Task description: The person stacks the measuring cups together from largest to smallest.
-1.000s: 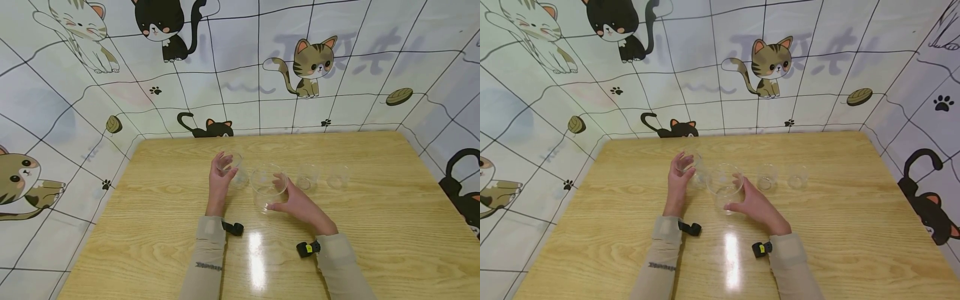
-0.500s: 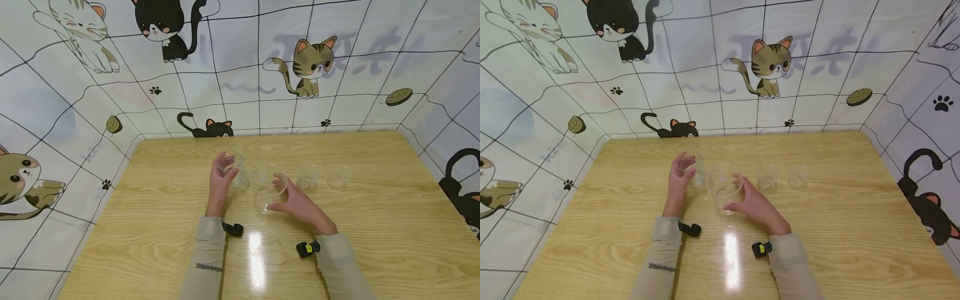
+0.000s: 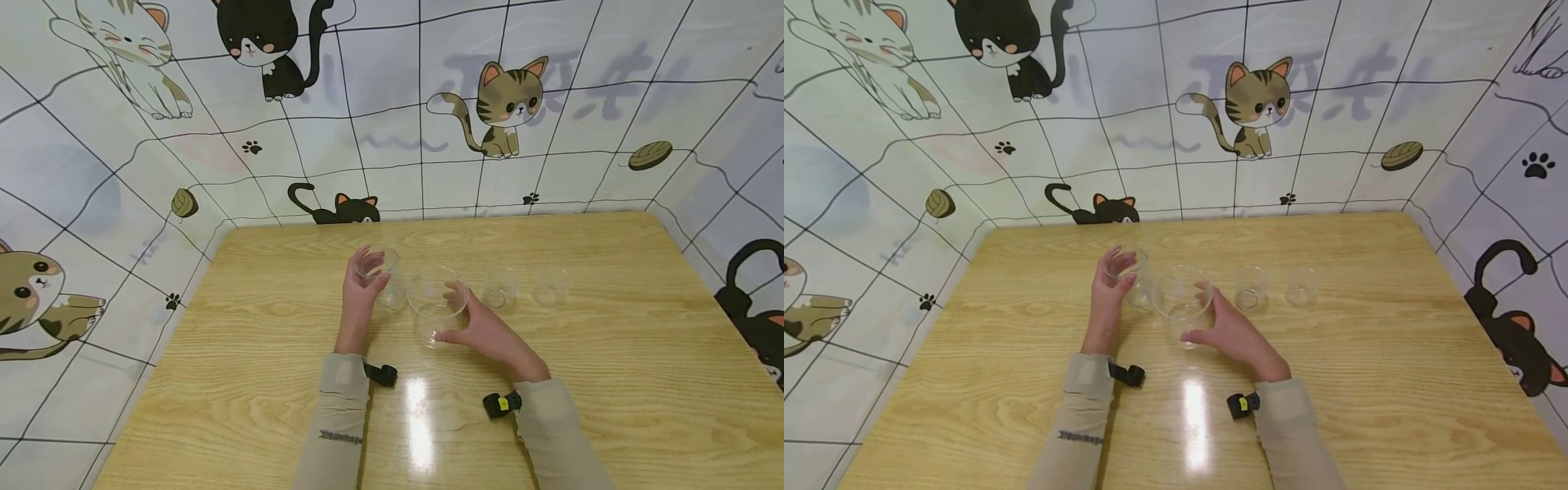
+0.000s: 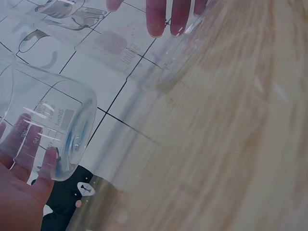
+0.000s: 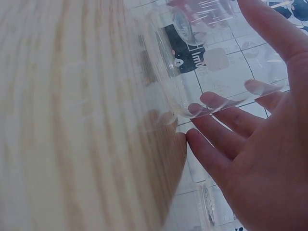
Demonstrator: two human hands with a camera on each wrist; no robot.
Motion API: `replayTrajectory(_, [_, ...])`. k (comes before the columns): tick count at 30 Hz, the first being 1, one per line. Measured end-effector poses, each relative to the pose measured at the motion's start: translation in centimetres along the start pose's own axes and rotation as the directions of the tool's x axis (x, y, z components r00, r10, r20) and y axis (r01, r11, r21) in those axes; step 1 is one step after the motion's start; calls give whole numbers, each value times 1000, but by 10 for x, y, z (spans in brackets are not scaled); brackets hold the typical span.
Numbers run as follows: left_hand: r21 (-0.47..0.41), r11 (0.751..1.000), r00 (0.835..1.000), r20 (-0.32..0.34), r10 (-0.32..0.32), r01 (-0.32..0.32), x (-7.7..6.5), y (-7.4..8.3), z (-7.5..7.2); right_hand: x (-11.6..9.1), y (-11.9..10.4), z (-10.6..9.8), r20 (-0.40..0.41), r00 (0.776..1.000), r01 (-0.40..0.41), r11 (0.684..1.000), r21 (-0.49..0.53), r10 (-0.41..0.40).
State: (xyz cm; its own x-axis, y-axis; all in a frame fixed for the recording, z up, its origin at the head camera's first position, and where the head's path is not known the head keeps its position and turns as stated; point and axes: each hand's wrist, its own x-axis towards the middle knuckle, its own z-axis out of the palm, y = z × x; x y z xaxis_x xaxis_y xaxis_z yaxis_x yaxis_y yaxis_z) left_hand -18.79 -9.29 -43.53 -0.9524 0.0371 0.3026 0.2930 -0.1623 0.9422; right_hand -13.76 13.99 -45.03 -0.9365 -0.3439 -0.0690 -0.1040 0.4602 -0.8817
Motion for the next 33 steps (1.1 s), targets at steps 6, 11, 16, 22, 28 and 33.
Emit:
replayTrajectory(6, [-31,999,999,26,43,-42,0,7,5,1,1,0,-1,1000,1,1000,-3,-1])
replayTrajectory(11, [-23,997,997,45,68,-67,1,8,7,2,2,0,-4,1000,3,1000,-12,-3])
replayTrajectory(16, [-6,998,997,42,69,-69,5,-3,3,2,2,0,-4,1000,8,1000,-12,-8])
replayTrajectory(22, [-39,996,995,57,84,-82,4,7,5,1,0,0,0,1000,10,1000,-4,-10])
replayTrajectory(28, [-59,993,992,76,104,-99,2,18,10,1,-1,-1,8,1000,12,1000,7,-12])
replayTrajectory(33, [-69,993,992,72,104,-99,4,13,7,0,-1,-1,10,1000,7,1000,14,-8])
